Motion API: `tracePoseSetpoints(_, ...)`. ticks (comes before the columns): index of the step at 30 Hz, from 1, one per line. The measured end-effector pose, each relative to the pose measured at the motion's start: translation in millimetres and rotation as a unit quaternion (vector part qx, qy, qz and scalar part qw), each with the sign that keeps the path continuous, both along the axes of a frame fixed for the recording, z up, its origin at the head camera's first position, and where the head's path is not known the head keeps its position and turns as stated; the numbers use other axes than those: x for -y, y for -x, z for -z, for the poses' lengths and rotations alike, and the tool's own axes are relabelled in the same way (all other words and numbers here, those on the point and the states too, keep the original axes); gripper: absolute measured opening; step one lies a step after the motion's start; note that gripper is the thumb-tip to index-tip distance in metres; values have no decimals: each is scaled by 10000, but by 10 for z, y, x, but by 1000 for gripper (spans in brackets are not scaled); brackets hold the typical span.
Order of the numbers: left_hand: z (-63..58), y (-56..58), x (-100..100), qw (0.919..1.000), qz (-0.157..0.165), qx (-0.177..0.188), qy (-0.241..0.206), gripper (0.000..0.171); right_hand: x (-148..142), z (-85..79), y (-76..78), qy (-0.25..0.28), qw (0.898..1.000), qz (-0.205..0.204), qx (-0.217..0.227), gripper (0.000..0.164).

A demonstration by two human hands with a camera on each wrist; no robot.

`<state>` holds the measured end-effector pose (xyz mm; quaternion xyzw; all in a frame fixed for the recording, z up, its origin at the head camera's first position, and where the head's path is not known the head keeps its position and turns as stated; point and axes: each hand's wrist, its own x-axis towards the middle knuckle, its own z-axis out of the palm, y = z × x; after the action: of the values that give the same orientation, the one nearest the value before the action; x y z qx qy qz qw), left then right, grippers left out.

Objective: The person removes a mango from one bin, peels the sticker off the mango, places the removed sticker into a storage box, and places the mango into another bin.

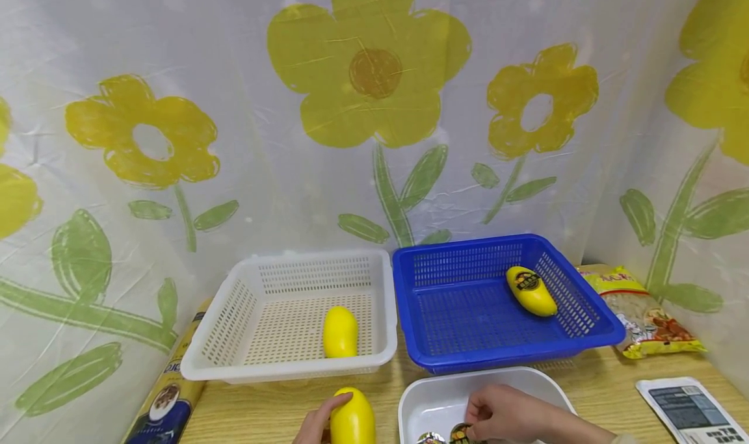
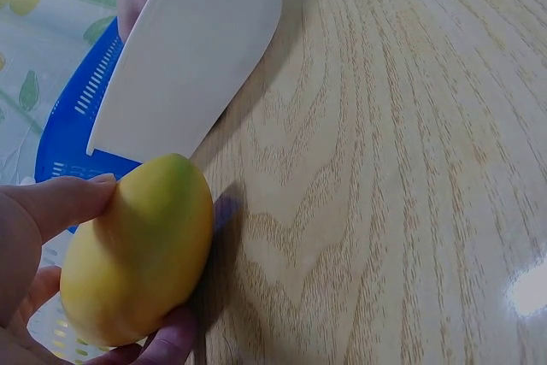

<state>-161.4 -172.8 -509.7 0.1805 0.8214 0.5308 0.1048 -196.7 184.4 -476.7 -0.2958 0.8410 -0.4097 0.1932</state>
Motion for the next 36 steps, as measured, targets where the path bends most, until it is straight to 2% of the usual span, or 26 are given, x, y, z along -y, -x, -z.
tracePoseSetpoints(8, -5, -28, -24, 9992, -272, 239, 185, 76, -30, 2, -4, -106, 9999, 61, 38, 12)
tracePoseSetpoints(12, -10, -59, -50, 9967, -596, 437, 343, 79, -23, 25, -6, -160, 9997, 88, -140, 13)
tracePoseSetpoints(14, -10, -60, -53, 9961, -641, 491, 362, 79, -13, 27, -9, -233, 9993, 79, -280, 14)
tracePoseSetpoints(19, -9, -39, -36, 9980, -436, 412, 221, 78, 10, 14, -19, -460, 9965, 51, -699, 16)
tracePoseSetpoints(26, -2, -39, -40, 9978, -436, 435, 230, 78, 37, 13, -33, -880, 9918, 84, -918, 21)
tracePoseSetpoints(32, -2, 19, -8, 9999, -9, 119, -8, 73, 48, 34, -47, -1235, 9813, 65, -1476, 26)
tracePoseSetpoints(36, 16, 0, -9, 10000, -32, 13, 41, 73, 60, 43, -58, -1461, 9754, 56, -1651, 30)
